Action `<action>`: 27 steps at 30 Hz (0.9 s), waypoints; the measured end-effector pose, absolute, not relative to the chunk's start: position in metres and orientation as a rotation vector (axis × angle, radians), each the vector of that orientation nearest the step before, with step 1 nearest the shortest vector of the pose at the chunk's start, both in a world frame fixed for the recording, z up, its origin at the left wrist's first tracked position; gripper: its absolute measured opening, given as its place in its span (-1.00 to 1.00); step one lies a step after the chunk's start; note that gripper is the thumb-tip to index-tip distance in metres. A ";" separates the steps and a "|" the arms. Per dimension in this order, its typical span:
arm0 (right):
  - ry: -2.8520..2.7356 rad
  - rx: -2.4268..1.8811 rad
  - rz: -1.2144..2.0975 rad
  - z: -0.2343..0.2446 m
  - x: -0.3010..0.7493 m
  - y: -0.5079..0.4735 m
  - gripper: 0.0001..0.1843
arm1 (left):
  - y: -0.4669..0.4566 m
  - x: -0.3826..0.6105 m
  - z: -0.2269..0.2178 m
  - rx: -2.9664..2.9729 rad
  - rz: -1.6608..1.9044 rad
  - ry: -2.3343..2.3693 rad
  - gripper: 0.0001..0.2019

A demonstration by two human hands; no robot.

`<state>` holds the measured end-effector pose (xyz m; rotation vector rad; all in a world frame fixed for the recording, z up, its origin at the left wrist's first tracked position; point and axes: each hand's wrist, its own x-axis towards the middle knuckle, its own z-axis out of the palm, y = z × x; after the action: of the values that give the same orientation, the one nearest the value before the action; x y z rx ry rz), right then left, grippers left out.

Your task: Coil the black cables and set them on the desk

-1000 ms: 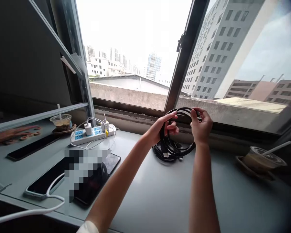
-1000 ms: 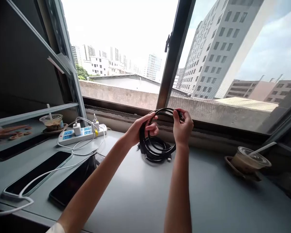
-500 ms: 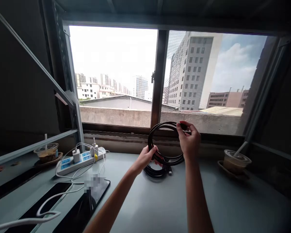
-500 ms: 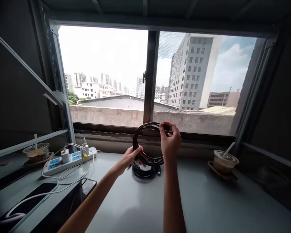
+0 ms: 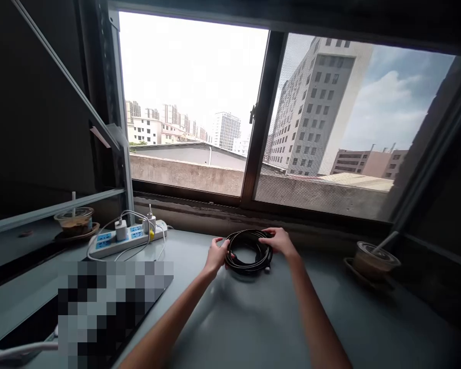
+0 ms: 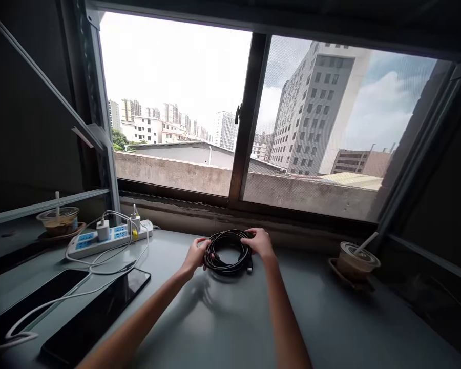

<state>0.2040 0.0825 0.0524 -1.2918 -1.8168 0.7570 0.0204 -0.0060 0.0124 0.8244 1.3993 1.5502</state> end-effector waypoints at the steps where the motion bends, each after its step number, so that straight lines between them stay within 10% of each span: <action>1: -1.833 -1.311 0.776 0.048 0.203 0.085 -0.64 | -0.007 0.019 0.011 0.803 1.552 1.397 -0.49; 27: -1.864 -1.447 0.570 -0.005 0.195 0.109 -0.64 | 0.005 0.011 -0.021 0.959 1.616 1.155 -0.44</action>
<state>0.1950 0.1088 -0.0054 -1.4466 -1.8640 0.5702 0.0109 0.0049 -0.0210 0.9590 1.1552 1.6162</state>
